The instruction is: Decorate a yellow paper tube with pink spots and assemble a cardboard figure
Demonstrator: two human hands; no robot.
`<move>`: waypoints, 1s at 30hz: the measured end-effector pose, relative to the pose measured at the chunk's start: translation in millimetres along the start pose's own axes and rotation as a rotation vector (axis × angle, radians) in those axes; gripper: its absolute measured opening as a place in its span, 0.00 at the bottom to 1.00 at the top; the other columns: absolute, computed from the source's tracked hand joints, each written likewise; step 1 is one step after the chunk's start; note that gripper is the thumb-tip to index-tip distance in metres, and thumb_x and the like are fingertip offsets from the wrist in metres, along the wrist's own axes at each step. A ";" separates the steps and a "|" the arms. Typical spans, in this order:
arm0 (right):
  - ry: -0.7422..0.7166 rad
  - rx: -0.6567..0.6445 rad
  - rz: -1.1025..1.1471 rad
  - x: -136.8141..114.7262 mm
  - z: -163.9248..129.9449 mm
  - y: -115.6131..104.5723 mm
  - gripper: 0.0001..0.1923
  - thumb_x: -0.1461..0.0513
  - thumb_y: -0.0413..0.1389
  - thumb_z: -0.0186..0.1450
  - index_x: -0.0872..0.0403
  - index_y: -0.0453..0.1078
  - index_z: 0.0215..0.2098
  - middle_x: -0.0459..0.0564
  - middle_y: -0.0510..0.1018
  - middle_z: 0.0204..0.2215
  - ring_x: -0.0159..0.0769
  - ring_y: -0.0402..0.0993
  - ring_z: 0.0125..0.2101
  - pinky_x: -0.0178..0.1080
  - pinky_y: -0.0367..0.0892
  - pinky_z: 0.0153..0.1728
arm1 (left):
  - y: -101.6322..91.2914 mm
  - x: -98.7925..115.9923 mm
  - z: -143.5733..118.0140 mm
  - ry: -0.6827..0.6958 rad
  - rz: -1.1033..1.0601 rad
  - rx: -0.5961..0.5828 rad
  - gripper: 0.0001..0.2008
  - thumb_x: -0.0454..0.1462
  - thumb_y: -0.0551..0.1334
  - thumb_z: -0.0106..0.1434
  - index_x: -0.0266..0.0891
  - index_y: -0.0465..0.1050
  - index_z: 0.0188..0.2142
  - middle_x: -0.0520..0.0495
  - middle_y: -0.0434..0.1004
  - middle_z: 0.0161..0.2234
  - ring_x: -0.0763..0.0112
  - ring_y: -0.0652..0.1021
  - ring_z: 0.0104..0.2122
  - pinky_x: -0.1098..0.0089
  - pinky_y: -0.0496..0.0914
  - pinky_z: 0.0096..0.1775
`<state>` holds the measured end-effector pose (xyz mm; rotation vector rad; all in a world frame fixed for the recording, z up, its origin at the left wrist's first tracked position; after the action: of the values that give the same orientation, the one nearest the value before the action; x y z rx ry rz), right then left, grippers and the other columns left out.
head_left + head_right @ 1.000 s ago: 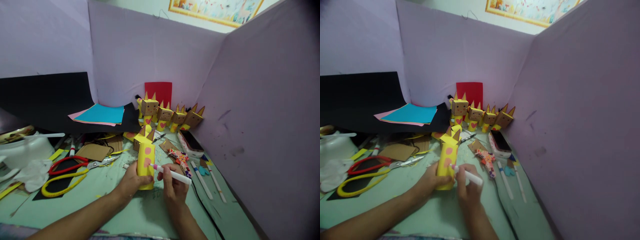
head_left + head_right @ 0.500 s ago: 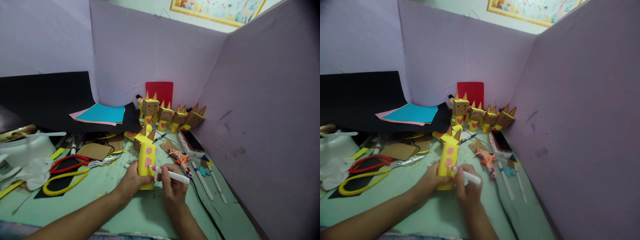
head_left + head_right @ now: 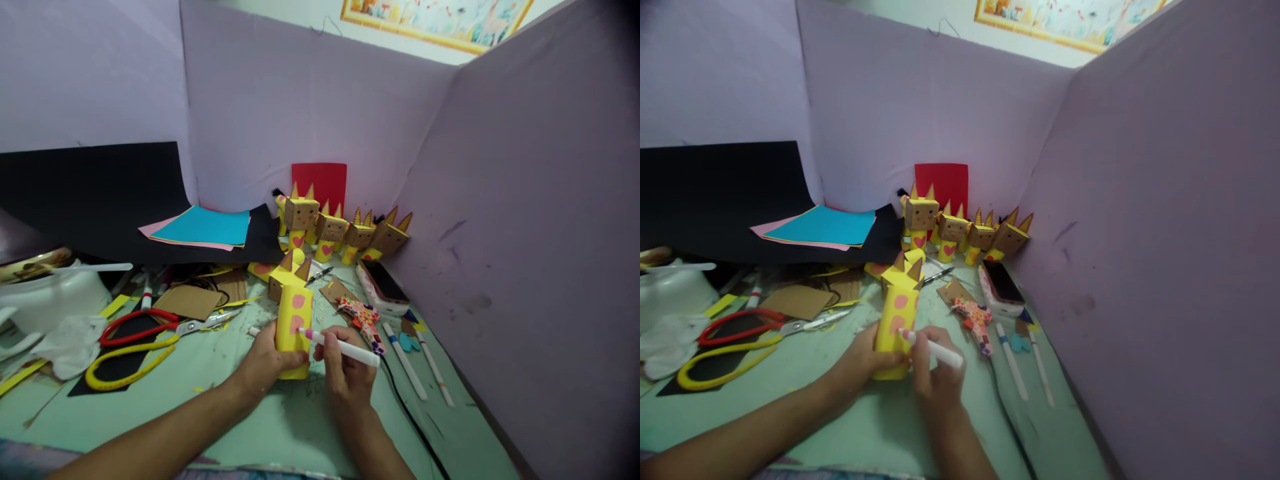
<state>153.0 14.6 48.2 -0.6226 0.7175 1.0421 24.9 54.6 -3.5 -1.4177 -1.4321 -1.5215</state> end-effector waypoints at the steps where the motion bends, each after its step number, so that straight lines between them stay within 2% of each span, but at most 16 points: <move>1: 0.012 0.007 0.002 1.6 -0.1 -0.7 0.13 0.57 0.50 0.68 0.54 0.68 0.29 0.45 0.72 0.20 0.30 0.70 0.20 0.32 0.65 0.21 | 0.5 1.1 -0.3 0.005 0.001 -0.003 0.26 0.37 0.73 0.39 0.35 0.68 0.39 0.47 0.77 0.30 0.66 0.76 0.27 0.69 0.70 0.30; 6: 0.003 -0.014 0.012 2.5 -0.4 1.2 0.12 0.58 0.50 0.68 0.54 0.68 0.30 0.45 0.72 0.21 0.30 0.70 0.21 0.32 0.66 0.23 | 0.1 1.8 -1.4 -0.001 0.012 0.006 0.27 0.37 0.72 0.39 0.35 0.67 0.39 0.47 0.77 0.29 0.67 0.75 0.27 0.69 0.69 0.30; 10: 0.032 0.014 0.015 1.6 -0.7 -0.4 0.13 0.57 0.50 0.68 0.54 0.68 0.29 0.44 0.71 0.19 0.30 0.69 0.19 0.32 0.64 0.20 | 0.0 -0.3 -0.4 0.006 0.000 -0.009 0.27 0.37 0.72 0.40 0.34 0.67 0.40 0.47 0.77 0.30 0.66 0.75 0.28 0.68 0.70 0.30; 14: -0.024 -0.013 -0.016 -5.5 -0.2 0.6 0.12 0.58 0.49 0.68 0.55 0.69 0.30 0.45 0.72 0.20 0.30 0.69 0.20 0.32 0.65 0.21 | -1.4 -1.8 0.7 0.010 -0.007 -0.005 0.26 0.35 0.71 0.40 0.34 0.67 0.40 0.48 0.77 0.30 0.68 0.75 0.28 0.69 0.69 0.30; 16: -0.068 0.033 -0.026 -9.6 0.5 -4.5 0.11 0.59 0.50 0.68 0.54 0.69 0.30 0.44 0.72 0.19 0.30 0.70 0.20 0.31 0.65 0.21 | -0.4 -1.0 0.4 0.008 -0.014 -0.014 0.25 0.35 0.70 0.40 0.34 0.68 0.40 0.48 0.77 0.29 0.69 0.74 0.27 0.71 0.69 0.29; 18: -0.104 0.132 -0.027 -13.1 0.6 -14.1 0.10 0.60 0.50 0.68 0.54 0.68 0.30 0.43 0.71 0.18 0.29 0.69 0.19 0.31 0.64 0.21 | -0.2 0.5 -0.3 0.001 -0.022 -0.009 0.25 0.35 0.69 0.40 0.34 0.68 0.40 0.49 0.77 0.28 0.70 0.74 0.27 0.72 0.68 0.28; 21: -0.104 0.217 -0.007 -13.9 0.6 -22.8 0.10 0.60 0.50 0.68 0.54 0.68 0.30 0.41 0.71 0.17 0.29 0.70 0.18 0.31 0.64 0.21 | -1.4 1.7 -1.0 -0.023 -0.028 0.026 0.26 0.36 0.69 0.39 0.34 0.67 0.39 0.49 0.77 0.27 0.69 0.74 0.26 0.72 0.68 0.27; 30: -0.035 0.184 0.018 -11.8 -2.7 -16.4 0.10 0.58 0.52 0.66 0.54 0.69 0.31 0.41 0.71 0.17 0.30 0.69 0.17 0.33 0.64 0.21 | -2.6 -1.1 0.8 -0.014 -0.039 0.023 0.26 0.36 0.71 0.38 0.34 0.69 0.38 0.49 0.77 0.27 0.69 0.74 0.26 0.71 0.68 0.28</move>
<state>163.6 0.0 57.7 -0.4388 0.7797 0.9886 23.0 55.7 -5.4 -1.3967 -1.4891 -1.5169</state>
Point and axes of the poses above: each hand's wrist, its own z-axis towards the middle knuckle, its own y-axis out of the palm, x = y × z, the point moved 8 cm from there along z, towards the middle knuckle
